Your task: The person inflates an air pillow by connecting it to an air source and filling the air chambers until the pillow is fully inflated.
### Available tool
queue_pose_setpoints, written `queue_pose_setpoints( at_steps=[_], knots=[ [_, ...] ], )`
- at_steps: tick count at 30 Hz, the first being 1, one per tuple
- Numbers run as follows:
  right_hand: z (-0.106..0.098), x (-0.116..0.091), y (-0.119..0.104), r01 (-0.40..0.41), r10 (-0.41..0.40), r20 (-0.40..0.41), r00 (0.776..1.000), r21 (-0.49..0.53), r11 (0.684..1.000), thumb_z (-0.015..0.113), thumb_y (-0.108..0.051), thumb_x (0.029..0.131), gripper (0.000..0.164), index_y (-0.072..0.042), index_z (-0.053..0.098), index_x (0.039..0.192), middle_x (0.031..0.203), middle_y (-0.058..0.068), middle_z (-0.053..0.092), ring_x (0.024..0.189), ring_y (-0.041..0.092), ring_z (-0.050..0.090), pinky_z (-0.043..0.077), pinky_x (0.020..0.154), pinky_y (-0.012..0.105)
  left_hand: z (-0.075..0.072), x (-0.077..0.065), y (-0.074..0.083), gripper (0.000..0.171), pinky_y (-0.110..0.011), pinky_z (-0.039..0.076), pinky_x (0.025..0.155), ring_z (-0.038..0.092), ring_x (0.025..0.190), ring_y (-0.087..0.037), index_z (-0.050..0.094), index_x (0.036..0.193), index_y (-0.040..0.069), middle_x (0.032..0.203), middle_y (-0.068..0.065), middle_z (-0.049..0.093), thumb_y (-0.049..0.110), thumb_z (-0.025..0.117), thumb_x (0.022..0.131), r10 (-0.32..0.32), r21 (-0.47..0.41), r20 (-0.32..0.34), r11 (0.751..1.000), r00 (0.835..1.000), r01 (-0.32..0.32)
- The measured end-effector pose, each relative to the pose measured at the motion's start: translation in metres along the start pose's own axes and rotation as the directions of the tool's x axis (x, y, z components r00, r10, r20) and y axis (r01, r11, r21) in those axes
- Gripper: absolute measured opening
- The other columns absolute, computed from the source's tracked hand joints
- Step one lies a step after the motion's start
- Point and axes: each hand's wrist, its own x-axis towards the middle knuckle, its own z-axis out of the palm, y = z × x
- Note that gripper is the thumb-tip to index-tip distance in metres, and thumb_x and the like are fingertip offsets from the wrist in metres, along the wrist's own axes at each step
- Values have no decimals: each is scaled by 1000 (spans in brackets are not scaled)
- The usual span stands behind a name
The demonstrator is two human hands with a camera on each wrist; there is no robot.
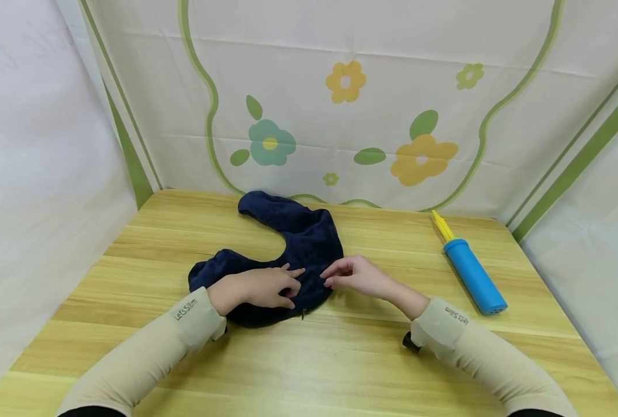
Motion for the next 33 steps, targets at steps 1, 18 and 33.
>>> queue_pose_setpoints(
  at_steps=[1, 18, 33],
  knots=[
    [0, 0, -1, 2, -2, 3, 1000, -6, 1000, 63, -4, 101, 25, 11, 69, 119, 108, 18, 75, 101, 34, 72, 57, 86, 36, -1, 0, 0, 32, -53, 27, 118, 24, 148, -48, 50, 76, 17, 161, -19, 32, 22, 71, 100, 3, -5, 3, 1000, 1000, -3],
    [9, 1, -16, 63, -60, 31, 998, -89, 994, 68, -8, 98, 19, 2, 75, 113, 104, 8, 77, 92, 17, 71, 56, 80, 29, -9, 3, -3, 14, -26, 40, 64, 39, 55, -6, 57, 91, 16, 66, 7, 41, 16, 63, 104, 58, -73, -161, 995, 985, -71],
    [17, 6, -12, 29, -30, -17, 999, -67, 997, 69, -10, 98, 18, 5, 76, 105, 95, 13, 76, 85, 28, 71, 56, 74, 28, -11, 6, -1, 16, -29, 41, 62, 45, 56, -9, 54, 93, 16, 71, 3, 51, 21, 57, 107, -49, -97, -286, 995, 957, 22]
  ],
)
